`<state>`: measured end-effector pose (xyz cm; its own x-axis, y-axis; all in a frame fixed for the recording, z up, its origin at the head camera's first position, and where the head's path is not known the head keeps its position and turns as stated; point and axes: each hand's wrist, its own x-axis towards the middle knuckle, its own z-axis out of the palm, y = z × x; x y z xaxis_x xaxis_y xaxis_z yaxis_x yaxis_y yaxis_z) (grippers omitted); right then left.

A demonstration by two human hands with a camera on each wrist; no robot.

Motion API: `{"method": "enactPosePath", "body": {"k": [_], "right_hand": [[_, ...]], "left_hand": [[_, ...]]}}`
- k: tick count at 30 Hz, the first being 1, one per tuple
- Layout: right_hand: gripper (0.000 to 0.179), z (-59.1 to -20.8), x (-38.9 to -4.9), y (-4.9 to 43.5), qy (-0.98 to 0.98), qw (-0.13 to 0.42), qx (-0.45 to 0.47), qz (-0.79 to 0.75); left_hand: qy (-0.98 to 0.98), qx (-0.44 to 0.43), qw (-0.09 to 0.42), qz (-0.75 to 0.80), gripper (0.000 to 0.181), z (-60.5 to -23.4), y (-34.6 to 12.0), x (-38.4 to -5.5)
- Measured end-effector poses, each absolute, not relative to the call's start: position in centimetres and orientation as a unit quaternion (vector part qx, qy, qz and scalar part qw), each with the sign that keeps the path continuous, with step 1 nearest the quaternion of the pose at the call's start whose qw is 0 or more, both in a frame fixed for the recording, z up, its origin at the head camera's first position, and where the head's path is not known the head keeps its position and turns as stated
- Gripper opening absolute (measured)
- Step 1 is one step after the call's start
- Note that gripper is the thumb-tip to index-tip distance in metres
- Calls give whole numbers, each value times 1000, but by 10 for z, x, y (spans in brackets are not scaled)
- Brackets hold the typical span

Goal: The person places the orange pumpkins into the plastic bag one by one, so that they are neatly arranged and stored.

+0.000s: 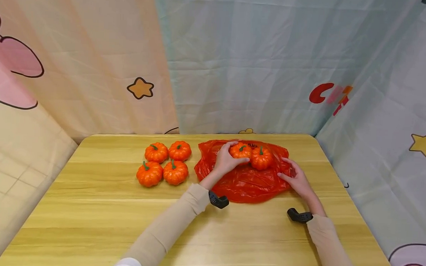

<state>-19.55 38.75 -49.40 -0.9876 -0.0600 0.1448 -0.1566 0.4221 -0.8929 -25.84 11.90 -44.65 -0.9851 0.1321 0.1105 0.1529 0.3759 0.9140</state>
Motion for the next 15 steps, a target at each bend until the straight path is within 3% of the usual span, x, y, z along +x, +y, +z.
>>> {"method": "enactPosePath", "body": {"k": [15], "right_hand": [[61, -497, -199, 389, -838, 31, 54, 542]], "left_hand": [[-812, -47, -5, -582, 69, -463, 122, -261]]}}
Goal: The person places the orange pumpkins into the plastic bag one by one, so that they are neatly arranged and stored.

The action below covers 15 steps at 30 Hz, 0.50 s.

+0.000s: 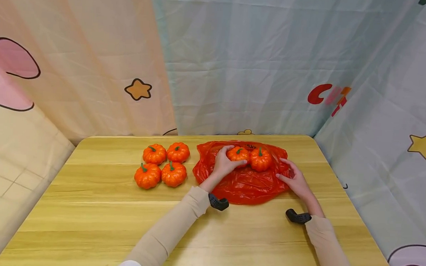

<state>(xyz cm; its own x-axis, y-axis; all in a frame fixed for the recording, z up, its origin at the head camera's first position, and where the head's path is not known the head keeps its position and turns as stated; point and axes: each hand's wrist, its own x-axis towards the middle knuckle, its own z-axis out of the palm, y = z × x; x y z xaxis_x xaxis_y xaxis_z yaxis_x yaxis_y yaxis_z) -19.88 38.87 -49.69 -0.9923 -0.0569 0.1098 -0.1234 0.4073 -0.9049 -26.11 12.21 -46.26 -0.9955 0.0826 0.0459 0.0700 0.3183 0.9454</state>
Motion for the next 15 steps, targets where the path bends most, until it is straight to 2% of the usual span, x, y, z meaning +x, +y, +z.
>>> {"method": "enactPosePath", "body": {"k": [9, 15], "right_hand": [[62, -495, -198, 388, -845, 28, 45, 531], [63, -495, -198, 387, -843, 33, 45, 534]], "left_hand": [[821, 49, 13, 568, 70, -471, 120, -261], [831, 76, 29, 550, 80, -472, 115, -261]]}}
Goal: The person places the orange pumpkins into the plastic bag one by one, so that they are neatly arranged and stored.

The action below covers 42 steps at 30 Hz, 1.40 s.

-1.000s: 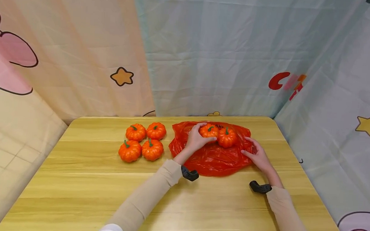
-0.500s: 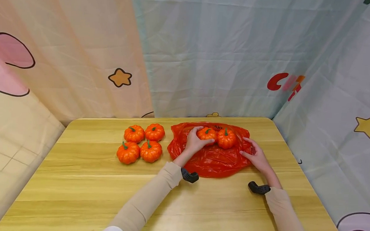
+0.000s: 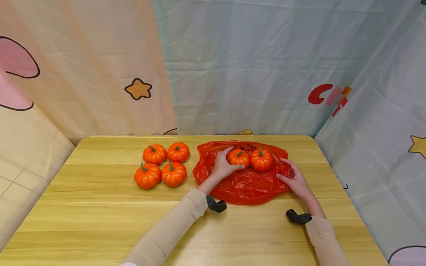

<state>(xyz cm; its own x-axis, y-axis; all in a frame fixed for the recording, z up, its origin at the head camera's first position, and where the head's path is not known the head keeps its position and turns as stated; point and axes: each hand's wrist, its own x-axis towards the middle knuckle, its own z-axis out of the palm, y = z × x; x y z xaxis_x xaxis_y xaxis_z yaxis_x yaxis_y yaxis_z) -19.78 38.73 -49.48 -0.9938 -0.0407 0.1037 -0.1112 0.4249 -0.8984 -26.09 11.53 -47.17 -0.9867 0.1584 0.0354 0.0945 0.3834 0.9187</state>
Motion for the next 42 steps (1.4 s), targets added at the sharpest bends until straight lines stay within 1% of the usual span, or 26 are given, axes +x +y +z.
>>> {"method": "enactPosePath", "body": {"k": [3, 8, 11, 17, 25, 33, 35, 42], "right_hand": [[63, -496, -198, 388, -843, 35, 45, 535], [63, -496, -198, 389, -848, 34, 42, 527], [63, -497, -198, 389, -850, 33, 42, 524], [63, -497, -198, 389, -852, 36, 43, 521], [62, -496, -198, 388, -847, 39, 49, 528], [61, -496, -198, 387, -843, 44, 59, 532], [61, -496, -198, 387, -844, 44, 60, 532], [61, -497, -198, 388, -842, 43, 60, 535]], "left_hand": [[834, 87, 40, 544, 82, -472, 112, -260], [828, 86, 48, 551, 74, -473, 107, -257], [830, 83, 37, 551, 71, -475, 106, -257], [825, 96, 14, 557, 70, -480, 106, -257], [826, 107, -2, 554, 71, -481, 107, -256], [825, 104, -17, 556, 65, -481, 112, -255], [829, 107, -14, 548, 66, -482, 112, -255], [839, 106, 28, 532, 69, -477, 110, -254]]}}
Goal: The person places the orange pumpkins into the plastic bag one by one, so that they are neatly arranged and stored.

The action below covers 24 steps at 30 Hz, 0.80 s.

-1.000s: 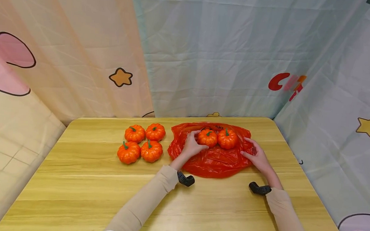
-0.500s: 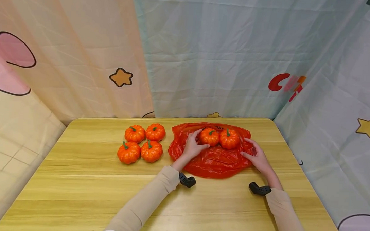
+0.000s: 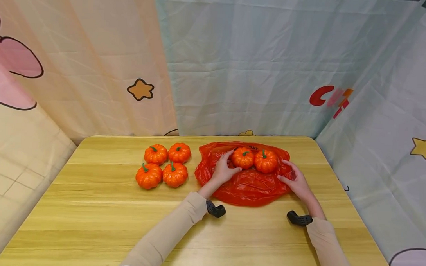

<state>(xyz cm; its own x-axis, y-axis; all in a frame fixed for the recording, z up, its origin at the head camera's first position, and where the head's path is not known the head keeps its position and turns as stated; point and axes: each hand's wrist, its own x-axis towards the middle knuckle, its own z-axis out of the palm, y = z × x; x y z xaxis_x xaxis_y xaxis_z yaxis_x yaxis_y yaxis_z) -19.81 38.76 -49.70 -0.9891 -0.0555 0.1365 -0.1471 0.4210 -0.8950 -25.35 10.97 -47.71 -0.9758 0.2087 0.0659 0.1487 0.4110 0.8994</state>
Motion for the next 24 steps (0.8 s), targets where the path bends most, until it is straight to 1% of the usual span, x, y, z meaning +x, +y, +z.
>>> {"method": "enactPosePath", "body": {"k": [5, 10, 17, 24], "right_hand": [[60, -498, -197, 388, -841, 46, 59, 535], [59, -501, -197, 388, -845, 50, 52, 530], [59, -501, -196, 388, -851, 51, 49, 520], [60, -497, -195, 388, -863, 55, 43, 500]], "left_hand": [[846, 111, 47, 519, 69, -470, 107, -251], [849, 121, 49, 513, 69, -461, 102, -248], [836, 152, 36, 526, 68, -439, 86, -238], [824, 166, 16, 542, 65, -417, 65, -231]]}}
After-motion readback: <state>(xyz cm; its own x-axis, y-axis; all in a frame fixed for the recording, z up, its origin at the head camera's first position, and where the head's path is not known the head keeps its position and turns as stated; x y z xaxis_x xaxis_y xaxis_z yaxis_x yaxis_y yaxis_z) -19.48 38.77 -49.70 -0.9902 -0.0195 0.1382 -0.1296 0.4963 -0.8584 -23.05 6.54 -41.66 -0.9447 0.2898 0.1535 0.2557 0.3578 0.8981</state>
